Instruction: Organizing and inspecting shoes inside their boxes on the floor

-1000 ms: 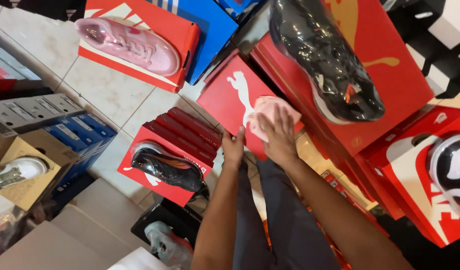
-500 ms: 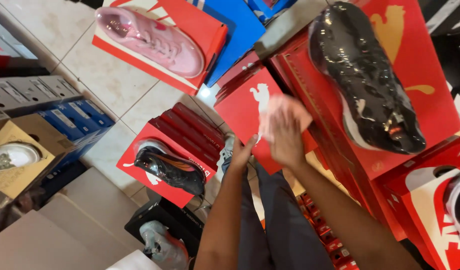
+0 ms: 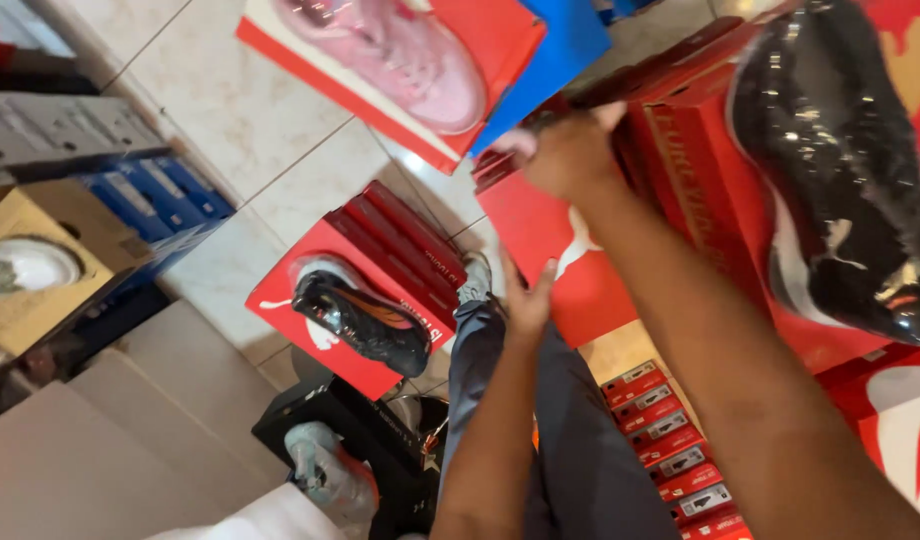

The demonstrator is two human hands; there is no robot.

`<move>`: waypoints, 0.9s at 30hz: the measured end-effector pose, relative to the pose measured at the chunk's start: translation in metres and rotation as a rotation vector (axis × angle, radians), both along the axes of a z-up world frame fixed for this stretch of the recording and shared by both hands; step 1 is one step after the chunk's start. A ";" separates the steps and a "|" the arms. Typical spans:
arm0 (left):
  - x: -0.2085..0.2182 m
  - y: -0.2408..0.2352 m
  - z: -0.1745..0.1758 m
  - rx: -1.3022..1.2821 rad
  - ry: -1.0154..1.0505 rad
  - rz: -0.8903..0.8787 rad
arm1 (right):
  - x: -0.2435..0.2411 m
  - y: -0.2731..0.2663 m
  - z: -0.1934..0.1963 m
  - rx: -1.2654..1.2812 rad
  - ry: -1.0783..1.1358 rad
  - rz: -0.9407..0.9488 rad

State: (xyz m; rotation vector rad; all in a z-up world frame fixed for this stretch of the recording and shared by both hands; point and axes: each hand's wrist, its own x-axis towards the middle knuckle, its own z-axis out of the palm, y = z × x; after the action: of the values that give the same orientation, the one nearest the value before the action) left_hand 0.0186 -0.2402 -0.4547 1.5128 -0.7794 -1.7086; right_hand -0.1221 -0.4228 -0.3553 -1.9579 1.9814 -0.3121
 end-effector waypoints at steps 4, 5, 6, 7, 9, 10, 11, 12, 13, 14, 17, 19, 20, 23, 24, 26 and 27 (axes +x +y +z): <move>0.001 -0.011 0.018 0.033 -0.039 -0.014 | 0.020 0.018 -0.098 0.266 0.176 -0.102; 0.002 -0.016 0.023 0.088 -0.055 -0.058 | 0.040 0.025 -0.092 0.150 0.021 -0.072; 0.004 0.004 -0.017 0.085 -0.046 -0.062 | 0.047 0.032 -0.082 0.147 0.029 -0.076; 0.010 0.026 -0.056 0.108 -0.146 -0.133 | 0.058 0.042 -0.074 -0.035 -0.021 0.120; 0.020 0.053 -0.101 0.131 -0.246 -0.205 | 0.065 0.072 -0.065 -0.216 -0.072 0.315; 0.024 0.057 -0.106 0.106 -0.266 -0.252 | 0.059 0.092 -0.064 -0.249 -0.097 0.285; 0.023 0.061 -0.112 0.079 -0.280 -0.302 | 0.050 0.112 -0.063 -0.283 -0.113 0.252; 0.017 0.038 -0.073 0.078 -0.274 -0.307 | 0.031 0.115 -0.069 -0.282 -0.106 0.249; 0.011 0.017 -0.033 0.056 -0.182 -0.212 | 0.012 0.120 -0.076 -0.329 -0.064 0.136; 0.006 -0.004 0.006 0.034 -0.090 -0.117 | -0.007 0.126 -0.082 -0.376 -0.022 0.024; 0.002 -0.012 0.021 0.001 -0.120 -0.138 | -0.017 0.088 -0.050 -0.397 0.099 -0.361; 0.004 -0.015 0.037 0.024 -0.121 -0.144 | -0.032 0.070 -0.042 -0.069 -0.187 -0.654; 0.005 -0.017 0.046 0.046 -0.123 -0.147 | -0.039 0.059 -0.038 0.273 -0.478 -0.924; 0.012 -0.007 0.012 0.021 -0.111 -0.155 | -0.056 0.074 -0.063 0.396 -0.609 -1.009; 0.013 -0.007 0.010 0.013 -0.105 -0.161 | -0.056 0.091 -0.070 0.385 -0.609 -1.014; 0.016 0.001 0.008 -0.022 -0.113 -0.155 | -0.054 0.135 -0.085 0.400 -0.642 -1.057; 0.013 0.000 0.011 -0.020 -0.109 -0.163 | -0.047 0.159 -0.074 0.398 -0.640 -1.065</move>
State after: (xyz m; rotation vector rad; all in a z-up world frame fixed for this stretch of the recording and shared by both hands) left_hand 0.0321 -0.2404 -0.4433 1.5763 -0.9978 -1.7398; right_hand -0.1686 -0.2635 -0.4292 -0.3464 2.1737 -0.6203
